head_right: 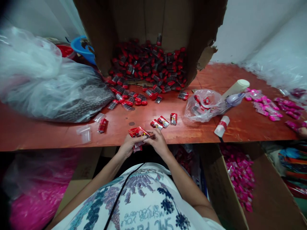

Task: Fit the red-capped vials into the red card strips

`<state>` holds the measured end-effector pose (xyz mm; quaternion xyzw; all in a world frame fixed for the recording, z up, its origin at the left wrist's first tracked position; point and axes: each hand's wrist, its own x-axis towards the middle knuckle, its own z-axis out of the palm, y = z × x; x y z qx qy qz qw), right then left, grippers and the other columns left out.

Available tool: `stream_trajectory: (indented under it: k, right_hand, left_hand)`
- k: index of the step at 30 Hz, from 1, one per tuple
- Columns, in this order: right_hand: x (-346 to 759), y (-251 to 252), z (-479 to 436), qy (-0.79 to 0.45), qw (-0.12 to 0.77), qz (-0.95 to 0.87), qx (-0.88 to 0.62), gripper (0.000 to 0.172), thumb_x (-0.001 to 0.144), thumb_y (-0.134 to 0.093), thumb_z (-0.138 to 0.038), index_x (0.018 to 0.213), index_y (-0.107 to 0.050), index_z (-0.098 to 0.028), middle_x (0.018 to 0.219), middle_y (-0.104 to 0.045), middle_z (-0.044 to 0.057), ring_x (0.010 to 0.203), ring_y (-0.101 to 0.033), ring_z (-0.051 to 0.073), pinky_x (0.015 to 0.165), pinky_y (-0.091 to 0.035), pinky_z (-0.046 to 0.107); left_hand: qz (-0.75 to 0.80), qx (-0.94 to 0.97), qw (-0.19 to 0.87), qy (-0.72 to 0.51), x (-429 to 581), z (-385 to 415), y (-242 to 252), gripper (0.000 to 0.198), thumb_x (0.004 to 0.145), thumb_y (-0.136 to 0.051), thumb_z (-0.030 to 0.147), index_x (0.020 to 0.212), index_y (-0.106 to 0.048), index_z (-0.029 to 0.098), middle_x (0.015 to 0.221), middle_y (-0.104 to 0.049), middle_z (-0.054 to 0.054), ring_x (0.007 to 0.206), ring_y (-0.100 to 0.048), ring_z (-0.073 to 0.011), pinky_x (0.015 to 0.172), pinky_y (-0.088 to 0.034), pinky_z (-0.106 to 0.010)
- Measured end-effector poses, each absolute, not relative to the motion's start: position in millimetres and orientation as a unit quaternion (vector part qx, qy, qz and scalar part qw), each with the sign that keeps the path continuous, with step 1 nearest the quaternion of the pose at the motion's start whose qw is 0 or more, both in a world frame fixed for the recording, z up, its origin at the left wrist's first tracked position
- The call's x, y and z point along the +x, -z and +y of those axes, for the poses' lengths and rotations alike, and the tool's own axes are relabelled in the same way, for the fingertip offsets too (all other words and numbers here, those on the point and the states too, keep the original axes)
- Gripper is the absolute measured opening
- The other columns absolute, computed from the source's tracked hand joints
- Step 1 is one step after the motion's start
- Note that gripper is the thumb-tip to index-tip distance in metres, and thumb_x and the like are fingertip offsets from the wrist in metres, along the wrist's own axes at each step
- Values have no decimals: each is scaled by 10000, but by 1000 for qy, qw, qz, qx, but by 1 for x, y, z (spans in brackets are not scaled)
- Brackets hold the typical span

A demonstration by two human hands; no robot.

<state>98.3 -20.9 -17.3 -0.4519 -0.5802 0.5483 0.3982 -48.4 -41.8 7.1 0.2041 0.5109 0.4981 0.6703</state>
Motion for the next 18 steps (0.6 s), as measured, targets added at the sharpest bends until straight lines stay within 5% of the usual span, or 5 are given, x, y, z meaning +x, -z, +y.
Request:
stream_trajectory:
  k: [4,10,18]
  right_hand:
    - [120,22,-4,-495,419,-579,-494,373,721,-680,-308,1079,-629,-213,925,-607,24,750,-575,152,723,-504,302]
    - [138,18,15,-198,437,-655,-584,369,773,-633,-335,1125,-626,-223,1126,-547,93,1067,-506,256,969,-390,457]
    - [50,7,-11,-373,378,-756,-383,251,897,-475,-207,1104,-613,-242,977,-655,55,932,-604,185,827,-488,317]
  left_hand:
    - [489,112,680,-535,-46,-38,0,287,565,-787,111,836,-692,111,777,-730,-84,677,-683,-191,663,-552,-284]
    - [477,33,669,-569,-59,-33,2,340,577,-715,4,899,-657,99,801,-727,-120,693,-695,-232,640,-569,-335]
    - [463,54,612,-639,-75,-36,7,219,516,-785,70,690,-660,115,635,-683,-34,562,-644,-141,590,-542,-246]
